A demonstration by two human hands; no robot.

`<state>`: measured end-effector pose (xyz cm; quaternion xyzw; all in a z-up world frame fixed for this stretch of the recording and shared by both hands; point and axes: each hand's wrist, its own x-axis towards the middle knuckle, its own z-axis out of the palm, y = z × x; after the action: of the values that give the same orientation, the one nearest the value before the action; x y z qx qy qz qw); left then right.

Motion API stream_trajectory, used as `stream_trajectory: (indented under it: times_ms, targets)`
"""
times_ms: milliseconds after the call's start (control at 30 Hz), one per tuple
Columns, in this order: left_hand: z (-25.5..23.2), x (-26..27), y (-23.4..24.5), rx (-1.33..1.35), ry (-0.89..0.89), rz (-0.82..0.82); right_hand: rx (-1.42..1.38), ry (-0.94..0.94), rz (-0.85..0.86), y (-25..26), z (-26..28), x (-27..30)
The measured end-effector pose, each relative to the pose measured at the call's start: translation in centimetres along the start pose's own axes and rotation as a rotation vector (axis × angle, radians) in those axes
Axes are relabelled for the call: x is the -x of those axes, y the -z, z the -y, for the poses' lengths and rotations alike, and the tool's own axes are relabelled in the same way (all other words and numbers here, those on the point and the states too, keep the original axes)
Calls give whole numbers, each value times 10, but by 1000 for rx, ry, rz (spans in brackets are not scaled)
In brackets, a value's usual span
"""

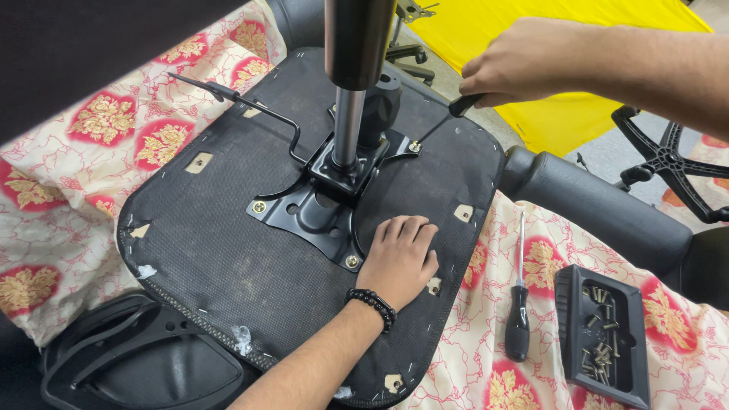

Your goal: The person attaches a black plastic footrest to the underside of an office chair seat using a screwdriver and screws. They align the footrest, insert screws, and tighten them to secure the part to the chair.

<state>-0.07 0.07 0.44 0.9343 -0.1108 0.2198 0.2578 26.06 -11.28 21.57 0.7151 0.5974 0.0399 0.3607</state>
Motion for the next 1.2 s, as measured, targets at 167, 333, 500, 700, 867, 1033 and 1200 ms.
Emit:
stream_trajectory:
  times_ms: [167,333,500,700,867,1033,1200]
  targets:
    - [1,-1,0,3,-1,11,-821,-515,457,-7,-16,-22]
    - [2,-1,0,26,-11,13,-967,-644,553,-7,-11,-31]
    - [5,0,1,55,-27,15,-577,-298,474,9,-9,-33]
    - [7,2,-1,74,-31,11,-190,-138,-50,23,1,-9]
    - [6,0,-1,71,-21,6,-280,-151,-29,15,-3,-14]
    - [4,0,-1,58,-14,8,-731,-520,207,-4,-20,-37]
    - [1,0,0,41,-2,21,-838,-674,310,-21,-27,-45]
